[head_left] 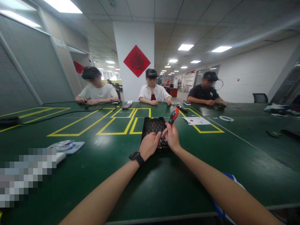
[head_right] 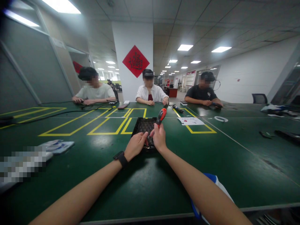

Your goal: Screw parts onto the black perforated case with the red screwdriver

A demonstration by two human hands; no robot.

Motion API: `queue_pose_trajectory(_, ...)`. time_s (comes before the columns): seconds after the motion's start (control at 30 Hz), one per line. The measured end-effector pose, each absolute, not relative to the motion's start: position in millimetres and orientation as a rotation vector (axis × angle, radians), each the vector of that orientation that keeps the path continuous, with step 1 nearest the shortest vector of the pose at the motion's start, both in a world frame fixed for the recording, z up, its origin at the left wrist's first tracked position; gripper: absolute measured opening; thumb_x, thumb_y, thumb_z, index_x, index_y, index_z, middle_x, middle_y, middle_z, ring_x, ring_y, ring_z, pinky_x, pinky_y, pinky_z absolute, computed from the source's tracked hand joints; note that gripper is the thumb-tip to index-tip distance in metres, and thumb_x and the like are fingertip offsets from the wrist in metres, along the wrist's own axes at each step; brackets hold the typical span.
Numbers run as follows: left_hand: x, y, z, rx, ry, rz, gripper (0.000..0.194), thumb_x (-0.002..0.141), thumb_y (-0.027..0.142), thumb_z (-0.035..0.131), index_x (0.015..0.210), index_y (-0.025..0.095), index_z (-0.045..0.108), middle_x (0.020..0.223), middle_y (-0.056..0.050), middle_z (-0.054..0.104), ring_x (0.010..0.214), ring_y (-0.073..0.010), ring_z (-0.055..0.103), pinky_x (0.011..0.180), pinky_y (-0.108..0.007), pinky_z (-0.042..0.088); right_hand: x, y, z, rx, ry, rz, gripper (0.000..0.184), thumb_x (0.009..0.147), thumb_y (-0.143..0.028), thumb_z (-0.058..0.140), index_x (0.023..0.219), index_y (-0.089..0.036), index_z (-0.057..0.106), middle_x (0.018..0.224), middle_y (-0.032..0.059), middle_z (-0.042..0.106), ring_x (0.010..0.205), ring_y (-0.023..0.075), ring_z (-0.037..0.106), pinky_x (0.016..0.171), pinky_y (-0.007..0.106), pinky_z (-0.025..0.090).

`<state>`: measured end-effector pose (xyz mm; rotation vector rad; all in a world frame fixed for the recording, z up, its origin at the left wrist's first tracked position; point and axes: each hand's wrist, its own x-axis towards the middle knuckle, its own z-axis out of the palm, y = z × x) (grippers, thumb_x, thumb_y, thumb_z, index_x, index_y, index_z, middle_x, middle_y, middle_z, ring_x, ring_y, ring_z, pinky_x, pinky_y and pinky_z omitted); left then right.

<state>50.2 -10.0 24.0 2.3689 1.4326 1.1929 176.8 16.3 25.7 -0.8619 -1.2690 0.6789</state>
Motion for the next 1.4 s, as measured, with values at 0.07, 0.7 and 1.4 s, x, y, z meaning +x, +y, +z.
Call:
queue_pose_trajectory(0.07,50,-10,24,2.372,1.432,1.192,0.065,0.091,0.044,0.018,0.052,0.016,0.062,0.066,-0.006,0.056,0.065,-0.0135,0.053,0.070,-0.025,0.037,177,17,25,-0.862,-1.261,0.678,0.035,0.084,-0.048,0.037,0.095,-0.017,0.048,0.048,-0.0056,0.052,0.034,0.0071,0.040,0.038,0.018,0.032)
queue_pose_trajectory(0.7,47,3,17,2.333,1.204,1.179,0.014,0.075,0.027,0.058,0.078,0.016,0.065,0.075,-0.003,0.065,0.068,-0.0139,0.057,0.065,-0.024,0.040,174,5,33,-0.694,-1.285,0.763,0.034,0.083,-0.046,0.040,0.102,-0.018,0.044,0.054,-0.0061,0.052,0.036,0.0051,0.036,0.036,0.016,0.028)
queue_pose_trajectory(1.4,47,1,20,2.269,1.063,1.181,0.014,0.076,0.027,0.057,0.079,0.014,0.062,0.073,-0.002,0.064,0.065,-0.0119,0.056,0.063,-0.021,0.041,173,4,34,-0.711,-1.360,0.747,0.034,0.085,-0.044,0.038,0.105,-0.018,0.047,0.053,-0.0056,0.052,0.037,0.0055,0.038,0.038,0.016,0.031)
